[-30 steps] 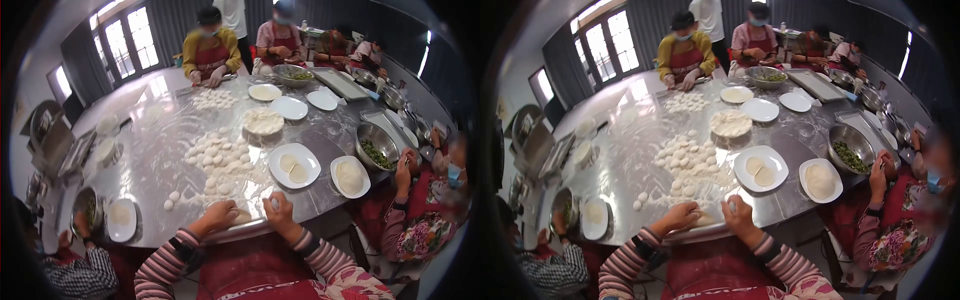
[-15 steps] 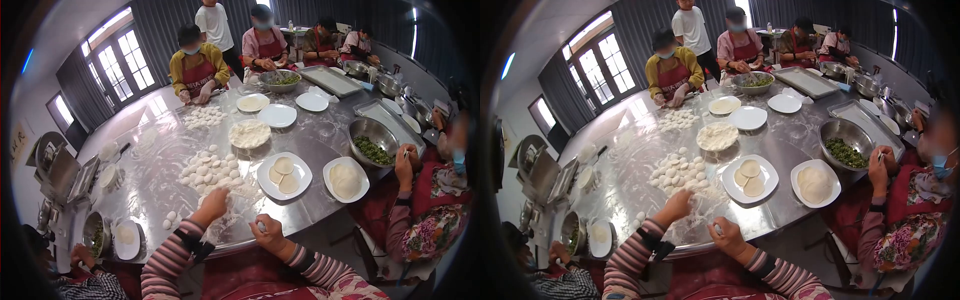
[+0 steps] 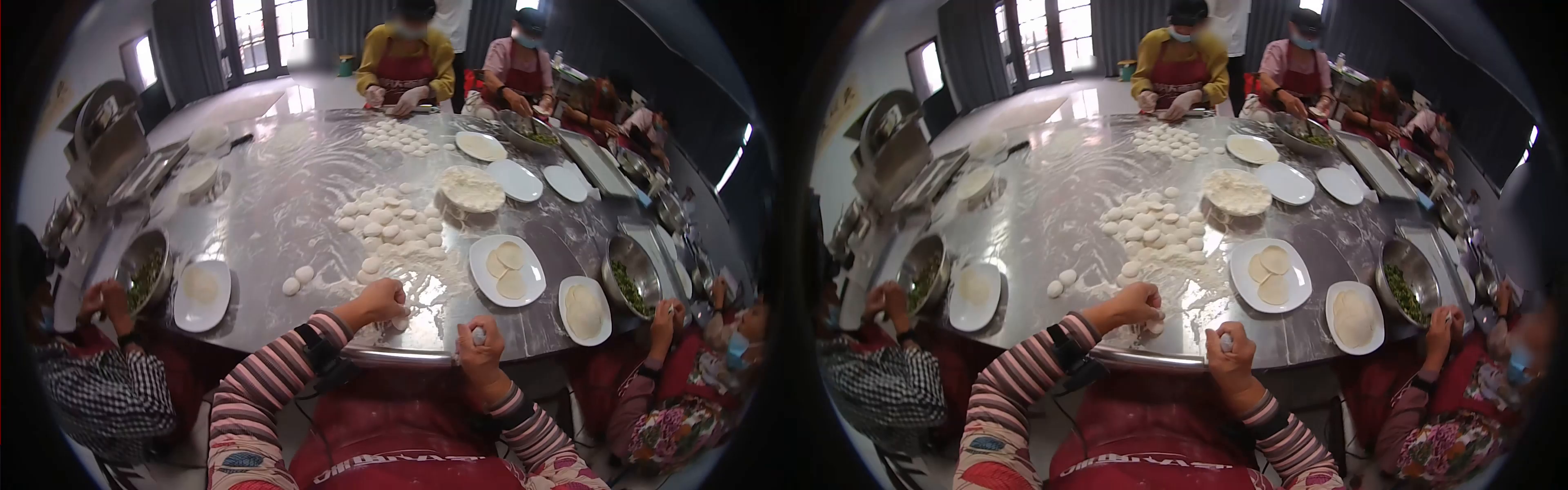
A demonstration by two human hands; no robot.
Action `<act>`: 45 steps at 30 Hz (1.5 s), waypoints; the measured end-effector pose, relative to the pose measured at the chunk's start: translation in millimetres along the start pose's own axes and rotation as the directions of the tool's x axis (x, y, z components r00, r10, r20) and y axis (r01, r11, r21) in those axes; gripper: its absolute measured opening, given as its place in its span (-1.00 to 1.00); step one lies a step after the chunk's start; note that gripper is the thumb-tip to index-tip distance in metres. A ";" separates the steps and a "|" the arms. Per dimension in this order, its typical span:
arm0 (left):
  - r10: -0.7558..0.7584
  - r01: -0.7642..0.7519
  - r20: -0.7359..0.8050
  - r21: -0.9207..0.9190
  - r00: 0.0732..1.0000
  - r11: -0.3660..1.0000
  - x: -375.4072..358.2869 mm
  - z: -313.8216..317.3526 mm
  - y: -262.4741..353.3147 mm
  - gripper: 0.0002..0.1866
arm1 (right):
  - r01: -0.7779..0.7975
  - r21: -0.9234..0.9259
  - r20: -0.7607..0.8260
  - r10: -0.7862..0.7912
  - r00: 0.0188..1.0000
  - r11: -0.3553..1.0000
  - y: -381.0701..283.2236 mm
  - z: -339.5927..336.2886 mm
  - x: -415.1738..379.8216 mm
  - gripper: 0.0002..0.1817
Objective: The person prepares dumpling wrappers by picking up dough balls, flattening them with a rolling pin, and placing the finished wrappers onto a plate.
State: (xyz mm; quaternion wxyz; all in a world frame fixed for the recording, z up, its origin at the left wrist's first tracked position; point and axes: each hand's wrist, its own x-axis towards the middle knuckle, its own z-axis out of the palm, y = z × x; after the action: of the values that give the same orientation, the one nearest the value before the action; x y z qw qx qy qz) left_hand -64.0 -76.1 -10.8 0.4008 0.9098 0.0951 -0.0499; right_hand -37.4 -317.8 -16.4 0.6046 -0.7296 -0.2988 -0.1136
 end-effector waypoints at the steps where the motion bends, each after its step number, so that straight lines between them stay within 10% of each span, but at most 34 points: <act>1: -0.024 0.022 -0.022 -0.068 0.999 0.997 -6.9 3.0 -0.5 -0.72 | 0.006 -0.004 0.027 -0.006 1.000 1.000 4.4 1.7 5.4 -0.79; 5: -0.025 0.020 -0.022 -0.196 0.999 0.980 -19.6 1.8 -1.1 -0.74 | 0.223 -0.120 -0.044 -0.230 0.972 0.967 10.0 31.3 57.8 -0.80; 9: 0.070 -0.068 -0.052 0.052 0.996 0.996 -3.6 7.3 -4.1 -0.80 | 0.014 -0.081 -0.016 -0.015 1.000 0.997 39.8 55.3 74.9 -0.83; 12: 0.043 -0.042 0.001 0.124 0.999 0.991 -8.0 11.6 -7.4 -0.88 | 0.539 -0.566 0.206 -0.526 0.825 0.624 32.7 28.2 56.8 -0.87; 15: -0.018 0.019 -0.016 0.035 1.000 0.999 -23.9 5.7 -2.2 -0.87 | -0.043 -0.008 -0.075 0.042 0.996 0.999 62.6 19.2 17.2 -0.82; 18: -0.019 0.019 -0.008 0.054 1.000 0.998 -21.9 13.4 6.9 -0.83 | 0.409 -0.490 0.049 -0.444 0.895 0.770 24.4 42.2 63.7 -0.86; 19: -0.009 0.009 -0.003 0.063 1.000 0.998 -14.1 13.2 6.8 -0.83 | 0.232 -0.238 -0.051 -0.250 0.967 0.943 27.7 55.4 75.0 -0.88; 27: 0.067 -0.078 0.099 0.117 0.993 0.990 -15.5 7.9 -6.9 -0.86 | 0.028 -0.144 -0.076 -0.039 0.996 0.989 44.4 20.5 24.4 -0.81; 31: 0.118 -0.127 0.088 0.117 0.989 0.985 -16.1 10.9 -12.0 -0.85 | 0.280 -0.318 -0.101 -0.326 0.940 0.906 33.5 44.9 57.7 -0.82; 37: 0.207 -0.214 0.088 0.082 0.974 0.973 -8.2 2.8 -1.0 -0.81 | 0.139 -0.277 0.020 -0.139 0.990 0.951 37.4 57.1 79.4 -0.81; 40: 0.124 -0.129 0.079 0.068 0.989 0.989 -24.1 0.7 -6.5 -0.83 | 0.305 -0.353 0.014 -0.321 0.947 0.885 37.2 24.5 35.7 -0.84; 43: 0.052 -0.047 0.132 -0.040 0.990 0.998 -27.6 -0.4 -3.5 -0.85 | 0.005 -0.057 -0.073 -0.009 0.997 0.998 28.3 22.2 23.3 -0.84; 45: 0.118 -0.122 0.094 0.035 0.988 0.992 -16.3 5.2 1.4 -0.84 | 0.171 -0.253 -0.049 -0.189 0.981 0.952 20.8 42.3 61.1 -0.83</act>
State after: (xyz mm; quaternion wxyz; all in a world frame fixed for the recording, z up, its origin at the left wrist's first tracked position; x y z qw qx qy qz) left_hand -79.7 -83.1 -10.6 0.3883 0.9187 0.0204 -0.0693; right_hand 14.8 -261.2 -11.4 0.5062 -0.7645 -0.3254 -0.2312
